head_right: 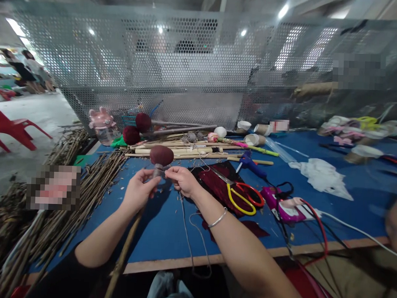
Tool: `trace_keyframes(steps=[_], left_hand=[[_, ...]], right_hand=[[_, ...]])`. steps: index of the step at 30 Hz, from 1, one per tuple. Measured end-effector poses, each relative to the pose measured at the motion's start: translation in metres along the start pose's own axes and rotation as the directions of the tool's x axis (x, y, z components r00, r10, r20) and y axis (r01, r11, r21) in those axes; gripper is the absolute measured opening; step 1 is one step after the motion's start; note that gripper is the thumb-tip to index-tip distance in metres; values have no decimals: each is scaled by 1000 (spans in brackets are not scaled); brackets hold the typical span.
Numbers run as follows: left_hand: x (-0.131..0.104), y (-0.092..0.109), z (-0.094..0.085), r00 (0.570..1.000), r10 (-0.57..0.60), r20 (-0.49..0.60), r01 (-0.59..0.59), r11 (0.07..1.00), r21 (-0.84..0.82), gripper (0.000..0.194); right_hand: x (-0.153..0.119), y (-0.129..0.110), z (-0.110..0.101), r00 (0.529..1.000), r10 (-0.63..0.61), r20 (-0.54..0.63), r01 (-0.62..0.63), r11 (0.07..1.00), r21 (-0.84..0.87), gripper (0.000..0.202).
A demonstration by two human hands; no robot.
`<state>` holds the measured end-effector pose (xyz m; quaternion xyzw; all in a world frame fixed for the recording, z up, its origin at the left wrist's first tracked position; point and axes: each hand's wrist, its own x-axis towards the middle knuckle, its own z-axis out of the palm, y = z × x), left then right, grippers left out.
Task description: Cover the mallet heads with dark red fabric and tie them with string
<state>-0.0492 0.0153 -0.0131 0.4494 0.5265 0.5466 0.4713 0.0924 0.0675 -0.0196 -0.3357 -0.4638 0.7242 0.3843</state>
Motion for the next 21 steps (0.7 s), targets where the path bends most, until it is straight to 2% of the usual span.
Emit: trace_keyframes(steps=[3, 7, 9, 11, 13, 15, 18, 19, 21], left_hand=[[1, 1, 1, 997, -24, 68, 33, 989, -144, 40], [2, 3, 1, 978, -91, 190, 140, 954, -264, 41], [3, 3, 0, 952, -166, 259, 237, 932, -274, 36], [4, 1, -2, 922, -231, 311, 316, 913, -258, 29], [4, -4, -2, 913, -284, 292, 346, 920, -185, 26], [4, -11, 0, 944, -274, 184, 286, 957, -41, 32], [3, -18, 3, 998, -68, 6, 66, 984, 168, 47], [3, -18, 4, 1000, 2, -26, 4, 978, 209, 47], [3, -17, 4, 996, 63, -57, -47, 967, 251, 37]], right_hand=[[2, 1, 2, 1000, -2, 16, 1, 1000, 25, 34], [2, 4, -2, 992, 44, 121, -55, 995, 88, 35], [3, 7, -5, 983, 107, 149, -127, 983, 131, 38], [4, 12, -5, 982, 142, 128, -162, 973, 164, 44], [6, 17, -2, 985, 151, 80, -163, 972, 170, 49], [8, 21, 3, 986, 163, 33, -166, 975, 145, 50], [10, 24, 9, 986, 168, -11, -166, 981, 104, 49], [10, 24, 11, 986, 167, -13, -165, 982, 95, 49], [9, 23, 13, 987, 160, -2, -160, 985, 68, 49]])
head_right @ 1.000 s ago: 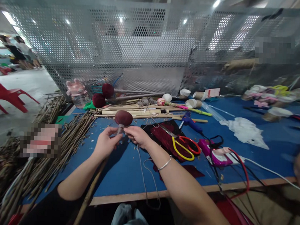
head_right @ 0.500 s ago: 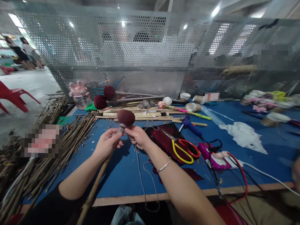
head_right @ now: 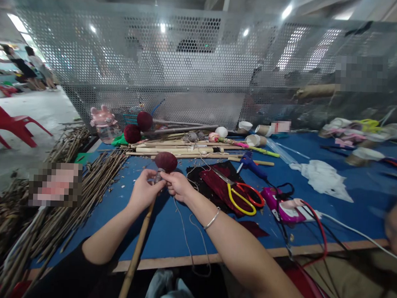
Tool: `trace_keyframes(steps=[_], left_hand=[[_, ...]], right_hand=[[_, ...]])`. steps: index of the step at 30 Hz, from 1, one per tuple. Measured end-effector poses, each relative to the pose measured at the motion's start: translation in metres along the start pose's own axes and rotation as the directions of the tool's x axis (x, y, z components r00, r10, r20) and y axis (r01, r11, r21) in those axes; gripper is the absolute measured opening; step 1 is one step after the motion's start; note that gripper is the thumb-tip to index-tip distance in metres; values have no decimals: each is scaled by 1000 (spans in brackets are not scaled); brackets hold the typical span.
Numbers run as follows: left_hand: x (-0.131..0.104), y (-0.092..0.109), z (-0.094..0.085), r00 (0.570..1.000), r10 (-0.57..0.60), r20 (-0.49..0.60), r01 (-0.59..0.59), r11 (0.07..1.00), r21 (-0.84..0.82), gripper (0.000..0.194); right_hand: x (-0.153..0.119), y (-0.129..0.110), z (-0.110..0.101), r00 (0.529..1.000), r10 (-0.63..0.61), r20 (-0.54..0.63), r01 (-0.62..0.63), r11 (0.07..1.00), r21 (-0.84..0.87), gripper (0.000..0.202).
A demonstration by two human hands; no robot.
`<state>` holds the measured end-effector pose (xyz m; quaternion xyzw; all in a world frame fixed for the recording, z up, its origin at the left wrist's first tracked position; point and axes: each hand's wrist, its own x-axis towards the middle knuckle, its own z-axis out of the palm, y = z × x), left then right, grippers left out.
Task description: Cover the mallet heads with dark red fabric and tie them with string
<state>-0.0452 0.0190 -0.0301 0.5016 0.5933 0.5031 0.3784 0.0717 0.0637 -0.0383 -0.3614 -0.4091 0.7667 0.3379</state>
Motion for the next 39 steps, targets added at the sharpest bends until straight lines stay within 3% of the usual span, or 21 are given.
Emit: trace_keyframes(steps=[5, 10, 13, 19, 22, 25, 28, 30, 32, 34, 36, 39], left_hand=[[5, 6, -8, 999, -28, -15, 28, 999, -28, 30], [7, 7, -10, 999, -34, 7, 34, 989, -145, 31], [7, 10, -9, 997, -74, 15, 75, 960, -269, 36], [8, 17, -10, 978, -144, 153, 202, 843, -498, 46], [7, 17, -11, 966, -129, 225, 231, 821, -522, 48], [6, 16, -11, 943, -121, 309, 274, 810, -519, 42], [4, 12, -10, 888, -220, 404, 404, 792, -457, 28], [4, 8, -8, 872, -281, 402, 439, 812, -384, 26], [3, 3, -6, 926, -243, 290, 328, 896, -298, 32], [2, 0, -4, 980, -130, 153, 159, 968, -192, 37], [1, -1, -4, 994, -61, 94, 72, 990, -121, 35], [1, 2, -6, 992, -60, 109, 72, 991, -110, 31]], right_hand=[[-9, -11, -2, 994, -106, -23, 100, 980, -172, 35], [-17, -23, -8, 987, -147, 62, 150, 987, -55, 28], [-17, -23, -7, 987, -149, 56, 150, 989, -18, 27], [-10, -18, -5, 991, -130, 43, 130, 991, -6, 30], [-8, -18, -8, 990, -131, 60, 130, 991, 28, 32], [-7, -16, -11, 994, -57, 93, 53, 997, 51, 36], [-5, -9, -9, 998, -49, 50, 47, 998, 35, 37], [-3, -4, -7, 998, -59, 21, 59, 998, 1, 37], [-1, 0, -4, 998, -58, 20, 59, 998, -31, 39], [-1, 1, -3, 997, -65, 36, 67, 996, -56, 39], [-2, -2, -5, 994, -97, 46, 101, 989, -111, 36], [-6, -10, -12, 989, -140, 43, 147, 965, -219, 31]])
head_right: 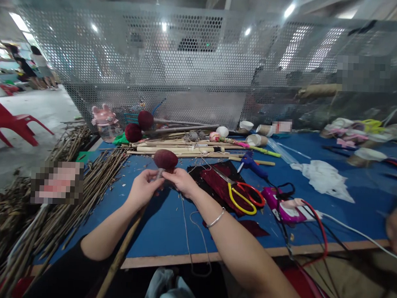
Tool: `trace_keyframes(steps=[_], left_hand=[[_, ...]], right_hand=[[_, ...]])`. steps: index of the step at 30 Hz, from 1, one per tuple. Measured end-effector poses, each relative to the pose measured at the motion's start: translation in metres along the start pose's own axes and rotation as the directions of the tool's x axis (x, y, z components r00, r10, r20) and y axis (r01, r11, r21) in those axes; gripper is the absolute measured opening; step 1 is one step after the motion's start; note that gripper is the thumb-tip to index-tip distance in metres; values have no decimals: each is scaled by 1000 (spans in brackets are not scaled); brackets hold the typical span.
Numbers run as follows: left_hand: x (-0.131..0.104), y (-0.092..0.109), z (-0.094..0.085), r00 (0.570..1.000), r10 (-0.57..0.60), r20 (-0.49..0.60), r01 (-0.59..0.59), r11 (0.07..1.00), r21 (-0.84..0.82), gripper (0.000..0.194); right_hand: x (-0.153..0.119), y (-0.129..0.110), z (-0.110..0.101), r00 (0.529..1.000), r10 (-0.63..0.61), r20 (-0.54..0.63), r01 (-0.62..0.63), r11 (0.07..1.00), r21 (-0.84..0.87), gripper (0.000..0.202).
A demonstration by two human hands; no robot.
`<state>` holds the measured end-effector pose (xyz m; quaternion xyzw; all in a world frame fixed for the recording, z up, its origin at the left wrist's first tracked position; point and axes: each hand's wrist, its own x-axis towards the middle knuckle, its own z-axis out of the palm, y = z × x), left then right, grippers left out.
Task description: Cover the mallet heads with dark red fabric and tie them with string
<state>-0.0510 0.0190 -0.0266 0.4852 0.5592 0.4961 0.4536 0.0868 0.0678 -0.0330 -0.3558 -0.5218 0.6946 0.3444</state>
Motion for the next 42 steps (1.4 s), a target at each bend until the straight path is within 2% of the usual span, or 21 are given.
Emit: trace_keyframes(steps=[4, 8, 12, 16, 18, 20, 23, 25, 27, 29, 31, 32, 33, 35, 38, 42], left_hand=[[-1, 7, -2, 1000, 9, 14, -8, 1000, -24, 32], [0, 10, -3, 1000, -6, 10, 7, 997, -73, 34], [3, 7, -2, 999, -30, 43, 39, 972, -232, 38], [3, 7, 1, 993, -31, 115, 73, 920, -386, 39], [1, 10, 2, 987, -64, 148, 120, 903, -412, 36], [1, 15, -1, 966, -114, 232, 205, 884, -420, 31], [1, 20, -8, 902, -176, 395, 346, 842, -414, 25], [1, 18, -11, 874, -222, 432, 400, 833, -382, 24], [1, 13, -10, 889, -250, 384, 375, 878, -297, 28], [0, 5, -6, 941, -214, 261, 261, 952, -158, 36], [0, -1, -2, 991, -98, 94, 100, 995, -15, 47], [0, -4, 0, 1000, -19, 22, 18, 999, 46, 52], [0, -5, 1, 998, 62, -27, -59, 993, 100, 54], [0, -4, 2, 979, 195, -54, -182, 966, 184, 45], [0, 1, -1, 974, 222, -30, -212, 955, 207, 27], [0, 8, -6, 981, 181, -73, -171, 977, 128, 24]], right_hand=[[-5, -9, -8, 1000, 10, 12, -11, 999, 47, 24], [-5, -11, -5, 1000, 9, -28, -5, 989, 148, 26], [-2, -9, -1, 997, 31, -68, -19, 986, 168, 30], [0, -9, -1, 1000, 2, 17, -6, 971, 240, 32], [-1, -7, -2, 997, 26, 68, -45, 958, 282, 33], [-1, -5, -3, 993, 75, 89, -100, 942, 320, 34], [-1, 1, -1, 994, 96, 60, -110, 934, 340, 34], [0, 5, 2, 994, 102, 37, -109, 938, 329, 35], [2, 7, 5, 992, 125, 16, -124, 940, 319, 38], [4, 8, 6, 989, 146, -17, -133, 937, 322, 42], [6, 7, 6, 987, 151, -53, -125, 934, 335, 44], [7, 7, 6, 986, 151, -65, -121, 933, 339, 44], [7, 6, 6, 986, 153, -72, -121, 933, 338, 44], [7, 6, 6, 985, 155, -76, -123, 939, 321, 45], [5, 3, 4, 990, 135, -29, -124, 963, 239, 46], [1, -6, -8, 997, 71, 25, -73, 995, 71, 33]])
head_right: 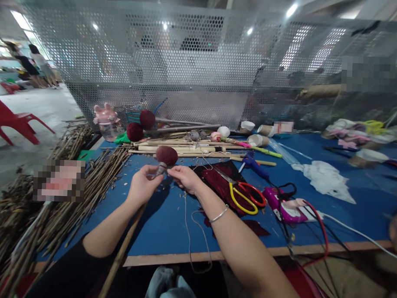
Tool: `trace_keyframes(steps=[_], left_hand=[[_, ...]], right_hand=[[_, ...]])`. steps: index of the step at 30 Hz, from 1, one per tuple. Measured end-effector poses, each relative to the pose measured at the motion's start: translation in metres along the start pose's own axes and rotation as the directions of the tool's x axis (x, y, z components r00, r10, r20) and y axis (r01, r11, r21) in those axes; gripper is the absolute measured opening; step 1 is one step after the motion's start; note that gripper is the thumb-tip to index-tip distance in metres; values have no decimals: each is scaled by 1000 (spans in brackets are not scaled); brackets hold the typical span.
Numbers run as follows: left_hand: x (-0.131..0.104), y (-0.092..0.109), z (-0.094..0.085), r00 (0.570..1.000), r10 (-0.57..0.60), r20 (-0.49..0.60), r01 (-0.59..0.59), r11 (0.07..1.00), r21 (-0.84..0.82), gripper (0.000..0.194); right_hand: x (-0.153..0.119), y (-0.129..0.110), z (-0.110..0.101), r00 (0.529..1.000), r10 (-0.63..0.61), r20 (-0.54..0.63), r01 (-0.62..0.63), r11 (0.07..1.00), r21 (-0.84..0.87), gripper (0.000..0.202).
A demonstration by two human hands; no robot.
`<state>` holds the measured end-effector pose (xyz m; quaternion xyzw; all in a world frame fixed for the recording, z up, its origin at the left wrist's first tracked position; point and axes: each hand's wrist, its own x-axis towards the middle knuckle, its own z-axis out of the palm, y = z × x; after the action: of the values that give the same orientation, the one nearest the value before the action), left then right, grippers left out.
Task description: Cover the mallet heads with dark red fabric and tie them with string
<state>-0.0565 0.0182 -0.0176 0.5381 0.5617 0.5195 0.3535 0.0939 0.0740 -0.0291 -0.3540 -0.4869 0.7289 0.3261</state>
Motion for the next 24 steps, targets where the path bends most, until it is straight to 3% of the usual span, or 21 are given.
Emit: trace_keyframes(steps=[5, 10, 14, 19, 22, 24], left_hand=[[-1, 3, 0, 1000, -11, 5, 11, 1000, -18, 26], [-1, 6, 2, 997, -72, -32, 68, 991, -116, 31], [0, 9, 2, 990, -142, 1, 138, 957, -257, 37], [0, 10, 4, 965, -184, 188, 252, 850, -462, 35], [0, 10, 5, 896, -271, 350, 417, 784, -460, 27], [0, 9, 5, 851, -318, 417, 493, 756, -430, 24]], right_hand=[[-7, -12, -10, 996, -92, -1, 92, 988, 124, 26], [-4, -9, -1, 996, -61, -68, 69, 989, 127, 28], [0, -6, 5, 995, -59, -76, 70, 987, 147, 33], [-1, -3, 5, 998, -32, 48, 21, 978, 209, 34], [-1, 3, 6, 995, -4, 104, -29, 951, 308, 37], [0, 6, 8, 998, -19, 62, -4, 937, 348, 39]])
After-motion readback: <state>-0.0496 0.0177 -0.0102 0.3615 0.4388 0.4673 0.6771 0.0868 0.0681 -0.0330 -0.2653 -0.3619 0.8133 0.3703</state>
